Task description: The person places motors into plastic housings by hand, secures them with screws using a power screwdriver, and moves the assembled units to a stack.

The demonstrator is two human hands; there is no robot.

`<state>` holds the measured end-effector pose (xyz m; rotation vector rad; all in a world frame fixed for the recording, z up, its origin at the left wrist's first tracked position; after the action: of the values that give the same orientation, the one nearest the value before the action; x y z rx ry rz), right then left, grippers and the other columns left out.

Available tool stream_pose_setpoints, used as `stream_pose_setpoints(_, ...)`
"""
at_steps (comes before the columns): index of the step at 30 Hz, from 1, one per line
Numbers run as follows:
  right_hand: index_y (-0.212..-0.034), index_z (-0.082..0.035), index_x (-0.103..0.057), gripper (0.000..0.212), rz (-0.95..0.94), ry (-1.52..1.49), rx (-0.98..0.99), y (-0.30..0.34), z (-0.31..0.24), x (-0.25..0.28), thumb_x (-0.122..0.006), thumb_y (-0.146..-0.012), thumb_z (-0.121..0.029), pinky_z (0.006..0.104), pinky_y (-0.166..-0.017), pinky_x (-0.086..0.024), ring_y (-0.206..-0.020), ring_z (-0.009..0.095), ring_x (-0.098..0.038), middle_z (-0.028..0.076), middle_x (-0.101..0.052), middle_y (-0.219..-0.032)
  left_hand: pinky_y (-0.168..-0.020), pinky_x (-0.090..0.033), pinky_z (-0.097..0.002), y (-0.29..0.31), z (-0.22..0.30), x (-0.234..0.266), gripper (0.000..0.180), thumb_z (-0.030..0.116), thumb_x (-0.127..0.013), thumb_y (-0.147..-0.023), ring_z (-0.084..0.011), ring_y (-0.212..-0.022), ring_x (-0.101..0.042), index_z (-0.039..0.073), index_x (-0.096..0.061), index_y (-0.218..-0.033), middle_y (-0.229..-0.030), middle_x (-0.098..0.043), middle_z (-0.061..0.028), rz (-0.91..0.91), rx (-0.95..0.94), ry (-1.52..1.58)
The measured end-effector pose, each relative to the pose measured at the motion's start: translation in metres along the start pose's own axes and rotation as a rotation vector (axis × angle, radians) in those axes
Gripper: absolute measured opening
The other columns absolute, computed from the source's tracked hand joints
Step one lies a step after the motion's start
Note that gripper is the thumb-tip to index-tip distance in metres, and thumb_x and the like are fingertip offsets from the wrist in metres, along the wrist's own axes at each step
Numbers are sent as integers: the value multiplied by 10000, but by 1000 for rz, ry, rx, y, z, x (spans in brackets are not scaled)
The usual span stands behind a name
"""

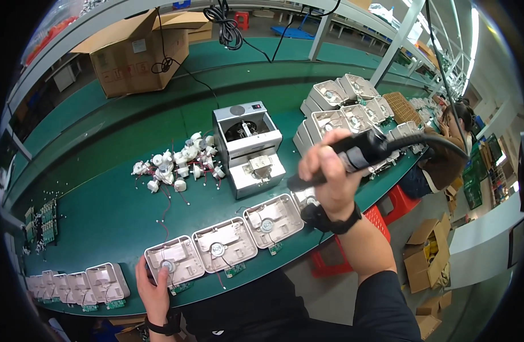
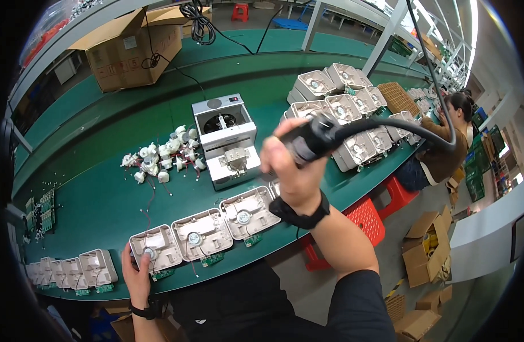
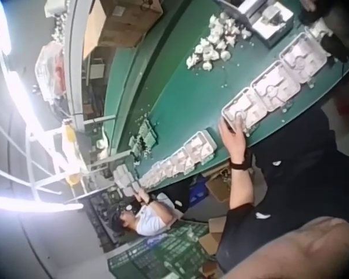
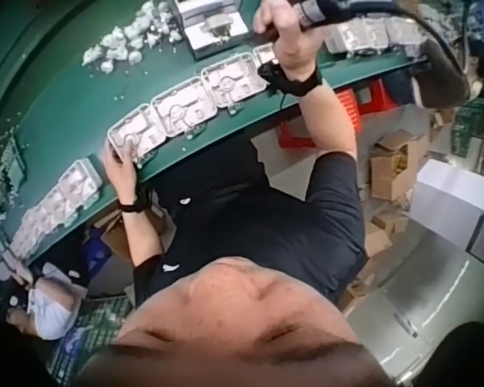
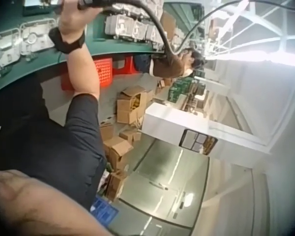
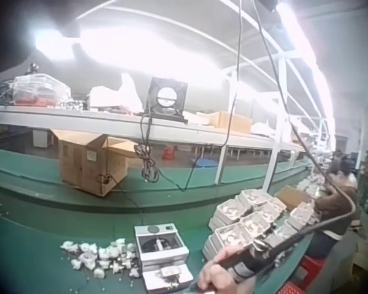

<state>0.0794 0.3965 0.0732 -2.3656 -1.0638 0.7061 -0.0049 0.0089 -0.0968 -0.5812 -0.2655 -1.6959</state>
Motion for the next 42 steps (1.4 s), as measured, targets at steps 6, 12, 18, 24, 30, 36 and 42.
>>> stream_pose_setpoints(6, -1022, -55, -480, 153, -108, 145, -47, -35, 30, -21, -590, -942, -125, 308, -543, -466, -547, 159, -520, 52, -527, -686, -723, -479, -282, 1, 4, 2, 603, 200, -727, -881, -169, -854, -576, -22, -507, -1396, -1202, -567, -94, -19, 21, 19)
stream_pose_setpoints(12, -1046, -66, -469, 176, -74, 45, -156, -1, 4, -20, -594, -942, -134, 315, -554, -469, -553, 158, -507, 54, -518, -692, -711, -476, -279, -1, 10, 8, 631, 214, -734, -873, -159, -834, -566, 9, -504, -1424, -1200, -574, -81, -56, 72, -14)
stream_pose_setpoints(18, -1080, -66, -445, 232, -57, 48, -121, 48, -15, -4, -600, -937, -163, 323, -569, -476, -572, 164, -505, 73, -520, -709, -755, -475, -278, -5, 11, 5, 603, 212, -711, -896, -161, -876, -561, 41, -506, -1437, -1181, -567, -73, -80, 63, -7)
stream_pose_setpoints(24, -1094, -60, -426, 271, -64, 54, -166, 64, 5, 4, -607, -932, -180, 335, -589, -484, -587, 167, -508, 86, -525, -720, -730, -467, -278, -4, 5, 4, 626, 216, -717, -882, -152, -840, -547, 43, -505, -1445, -1202, -572, -84, -42, 28, 18)
stream_pose_setpoints(30, -1078, -51, -423, 271, -45, 61, -187, 70, 20, 6, -616, -922, -161, 329, -580, -481, -582, 163, -509, 85, -528, -708, -728, -464, -278, -3, 9, 5, 619, 209, -715, -882, -155, -845, -547, 44, -509, -1442, -1200, -573, -82, -67, 61, -13)
stream_pose_setpoints(36, -1042, -40, -423, 250, -85, 172, -164, 74, 33, 10, -615, -910, -129, 316, -570, -478, -571, 156, -509, 76, -522, -675, -723, -465, -279, -4, 6, 3, 618, 208, -717, -880, -158, -831, -549, 41, -510, -1438, -1197, -575, -86, -39, 28, 17)
stream_pose_setpoints(42, -1020, -40, -437, 234, -147, 217, -215, 61, 22, -4, -620, -903, -127, 306, -560, -477, -572, 150, -523, 77, -529, -676, -724, -470, -283, -4, 4, 3, 619, 212, -719, -877, -158, -827, -551, 37, -513, -1434, -1199, -579, -86, -32, 18, 14)
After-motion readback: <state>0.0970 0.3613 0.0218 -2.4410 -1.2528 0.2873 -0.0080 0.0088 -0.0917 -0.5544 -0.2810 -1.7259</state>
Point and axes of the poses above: each hand's wrist, its own y-axis away from the middle knuckle, its own x-axis out of the back of the hand, z = x × y, the point moved 1 cm from there along -y, towards the middle knuckle
